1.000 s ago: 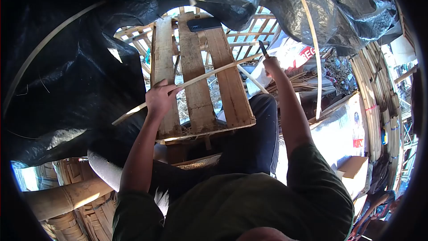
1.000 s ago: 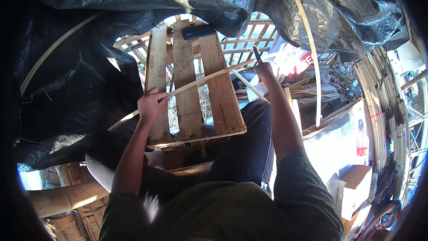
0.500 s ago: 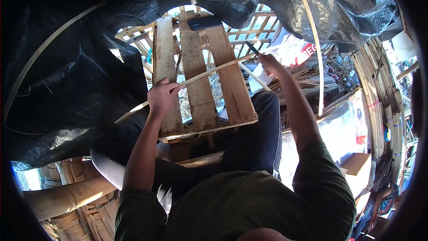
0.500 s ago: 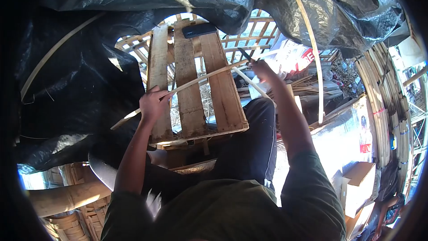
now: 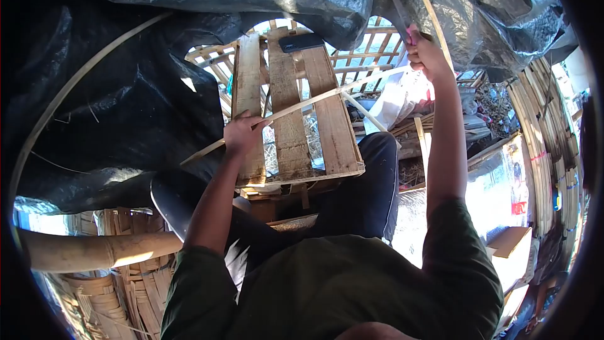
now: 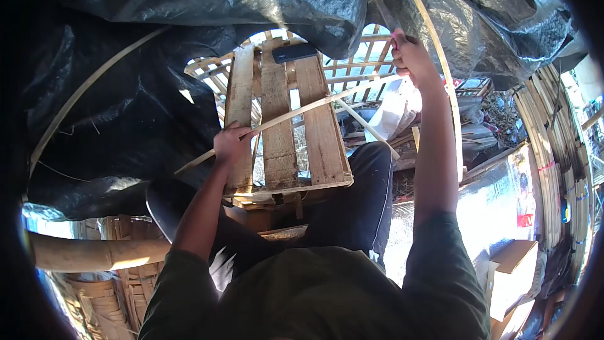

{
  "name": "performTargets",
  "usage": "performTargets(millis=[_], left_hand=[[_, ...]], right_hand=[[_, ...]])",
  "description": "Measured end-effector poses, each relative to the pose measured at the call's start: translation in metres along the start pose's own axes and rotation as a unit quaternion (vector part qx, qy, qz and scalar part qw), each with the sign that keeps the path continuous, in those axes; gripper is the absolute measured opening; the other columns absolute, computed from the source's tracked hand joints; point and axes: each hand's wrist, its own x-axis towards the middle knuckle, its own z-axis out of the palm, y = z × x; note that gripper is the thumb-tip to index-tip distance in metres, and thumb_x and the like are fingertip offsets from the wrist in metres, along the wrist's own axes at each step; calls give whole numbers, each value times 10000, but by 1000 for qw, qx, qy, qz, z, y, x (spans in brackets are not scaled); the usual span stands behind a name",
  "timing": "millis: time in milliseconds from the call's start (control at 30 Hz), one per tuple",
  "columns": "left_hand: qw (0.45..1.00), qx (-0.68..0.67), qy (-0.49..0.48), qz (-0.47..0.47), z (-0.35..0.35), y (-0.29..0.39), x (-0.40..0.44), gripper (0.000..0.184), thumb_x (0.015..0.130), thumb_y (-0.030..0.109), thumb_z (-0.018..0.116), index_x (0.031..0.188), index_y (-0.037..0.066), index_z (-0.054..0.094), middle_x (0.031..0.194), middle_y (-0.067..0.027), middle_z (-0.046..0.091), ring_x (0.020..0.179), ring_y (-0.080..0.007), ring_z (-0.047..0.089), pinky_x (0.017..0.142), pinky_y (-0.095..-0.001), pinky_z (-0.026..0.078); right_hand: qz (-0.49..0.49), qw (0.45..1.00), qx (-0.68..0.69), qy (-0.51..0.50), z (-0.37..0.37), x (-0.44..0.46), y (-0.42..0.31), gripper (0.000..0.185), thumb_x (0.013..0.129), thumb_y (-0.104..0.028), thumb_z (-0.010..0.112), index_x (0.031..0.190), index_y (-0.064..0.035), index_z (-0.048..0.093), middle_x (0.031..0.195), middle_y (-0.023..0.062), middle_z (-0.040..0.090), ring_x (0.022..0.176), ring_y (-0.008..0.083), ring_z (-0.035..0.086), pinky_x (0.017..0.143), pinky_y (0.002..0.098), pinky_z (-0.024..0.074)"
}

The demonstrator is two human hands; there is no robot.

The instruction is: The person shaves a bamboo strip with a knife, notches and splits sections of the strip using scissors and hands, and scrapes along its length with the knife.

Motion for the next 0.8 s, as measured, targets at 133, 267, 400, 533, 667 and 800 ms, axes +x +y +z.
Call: performTargets(millis=[133, 267, 400, 533, 667, 800], left_hand=[[1000, 27, -3, -10, -13, 16, 1, 261, 819, 439, 712, 821, 183, 762, 803, -58, 640, 727, -295, 648, 630, -413, 514], [996, 85, 17, 21, -7, 23, 3, 234, 811, 304, 723, 686, 113, 669, 774, -68, 580, 775, -301, 624, 644, -425, 498], [997, 33, 26, -57, 5, 24, -1, 114, 781, 193, 716, 746, 88, 686, 801, -82, 615, 784, -305, 639, 663, -429, 508], [996, -21, 76, -44, 10, 17, -6, 107, 732, 72, 748, 836, 59, 729, 796, -103, 619, 758, -315, 627, 670, -410, 503], [993, -49, 98, -36, 10, 18, 0, 123, 702, 27, 752, 824, 39, 737, 723, -115, 606, 721, -304, 621, 652, -396, 497], [992, -36, 122, -6, 1, 14, 0, 125, 683, 40, 770, 804, 53, 742, 688, -103, 566, 647, -295, 582, 588, -402, 467]], right_hand=[[11, 991, 63, 114, 5, 1, 40, 385, 1028, -405, 465, 770, -119, 476, 561, -56, 330, 405, 61, 279, 356, 254, 229], [151, 980, 122, 31, 6, 13, 140, 363, 1040, -338, 459, 819, -52, 491, 560, -24, 338, 417, 125, 350, 382, 306, 330], [145, 989, -19, 16, -2, 17, 164, 424, 1043, -391, 439, 888, -13, 554, 606, 26, 491, 427, 134, 405, 396, 310, 376], [171, 982, -50, 61, -30, 24, 159, 410, 1032, -331, 440, 779, -28, 550, 557, 12, 427, 410, 119, 329, 389, 288, 284], [35, 940, -122, 316, -44, 43, 196, 300, 959, -258, 514, 883, 0, 648, 643, 86, 630, 525, 221, 606, 479, 346, 506], [-14, 943, -289, 163, 18, 63, 259, 363, 1000, -249, 442, 864, 18, 645, 714, 201, 657, 702, 348, 663, 640, 467, 520]])
